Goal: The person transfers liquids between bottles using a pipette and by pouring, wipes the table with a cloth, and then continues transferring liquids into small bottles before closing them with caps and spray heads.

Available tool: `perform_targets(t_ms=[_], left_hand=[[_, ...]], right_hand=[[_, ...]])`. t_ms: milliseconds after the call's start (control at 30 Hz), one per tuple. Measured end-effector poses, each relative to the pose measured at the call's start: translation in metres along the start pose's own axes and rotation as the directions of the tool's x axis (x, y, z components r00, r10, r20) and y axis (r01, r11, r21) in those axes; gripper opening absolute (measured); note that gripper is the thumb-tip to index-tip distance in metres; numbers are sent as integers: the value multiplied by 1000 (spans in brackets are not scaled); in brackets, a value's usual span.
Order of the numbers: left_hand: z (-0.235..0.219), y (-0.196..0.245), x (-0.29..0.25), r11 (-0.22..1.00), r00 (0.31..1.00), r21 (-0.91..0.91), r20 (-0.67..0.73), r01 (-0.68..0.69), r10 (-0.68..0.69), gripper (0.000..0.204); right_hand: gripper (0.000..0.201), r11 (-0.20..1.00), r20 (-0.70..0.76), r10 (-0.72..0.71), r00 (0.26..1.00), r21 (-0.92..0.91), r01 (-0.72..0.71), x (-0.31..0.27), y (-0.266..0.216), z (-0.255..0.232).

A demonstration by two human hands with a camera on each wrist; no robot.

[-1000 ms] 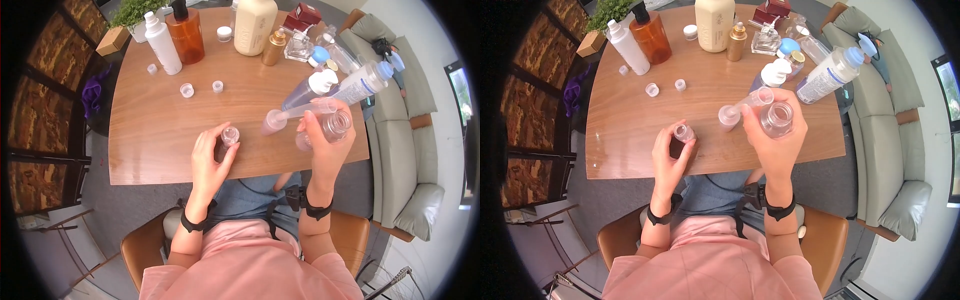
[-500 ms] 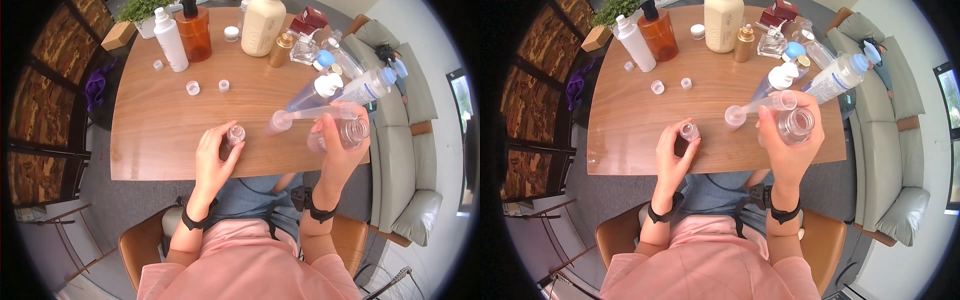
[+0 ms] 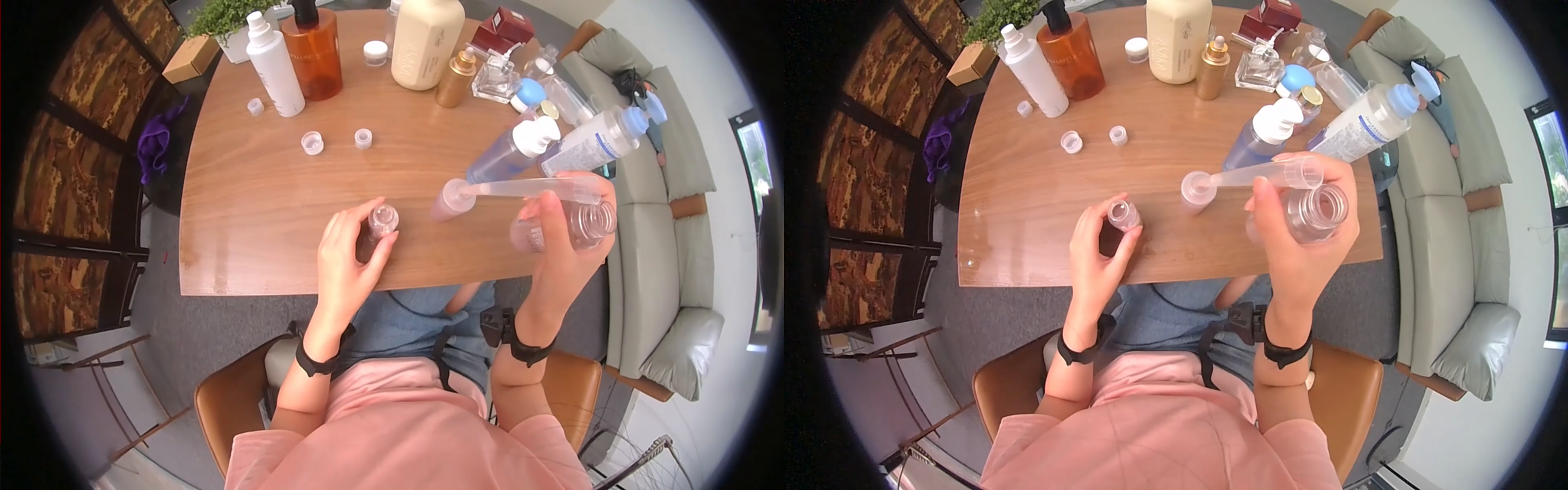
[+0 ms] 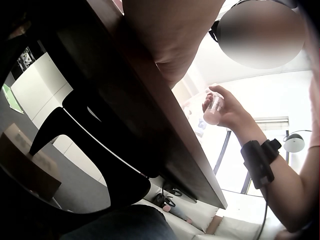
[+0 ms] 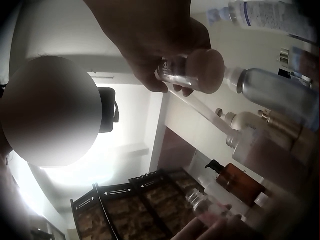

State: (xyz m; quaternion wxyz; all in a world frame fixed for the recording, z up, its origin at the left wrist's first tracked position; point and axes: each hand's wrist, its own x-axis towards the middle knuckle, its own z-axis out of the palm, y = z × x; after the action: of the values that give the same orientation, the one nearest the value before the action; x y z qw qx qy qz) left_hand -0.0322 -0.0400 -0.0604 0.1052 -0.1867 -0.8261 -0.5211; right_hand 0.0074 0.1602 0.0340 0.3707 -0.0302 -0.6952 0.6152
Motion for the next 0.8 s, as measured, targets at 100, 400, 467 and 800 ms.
perform_targets(t_ms=[100,400,467,800], left_hand=[[0,-2,0,1000,1000,9,-9,-20,21,40],[0,0,1,1000,1000,27,-3,-15,15,40],[0,0,0,1000,1000,24,8,12,-12,40],[0,1,-1,1000,1000,17,7,24,-24,41]], right_hand=[[25,1000,7,-3,1000,14,3,0,2,-2],[25,1000,-13,-8,1000,13,9,-3,2,-6],[25,1000,-15,-16,1000,1,16,-4,2,-6],[26,999,-22,-38,999,35,39,-6,3,-13]])
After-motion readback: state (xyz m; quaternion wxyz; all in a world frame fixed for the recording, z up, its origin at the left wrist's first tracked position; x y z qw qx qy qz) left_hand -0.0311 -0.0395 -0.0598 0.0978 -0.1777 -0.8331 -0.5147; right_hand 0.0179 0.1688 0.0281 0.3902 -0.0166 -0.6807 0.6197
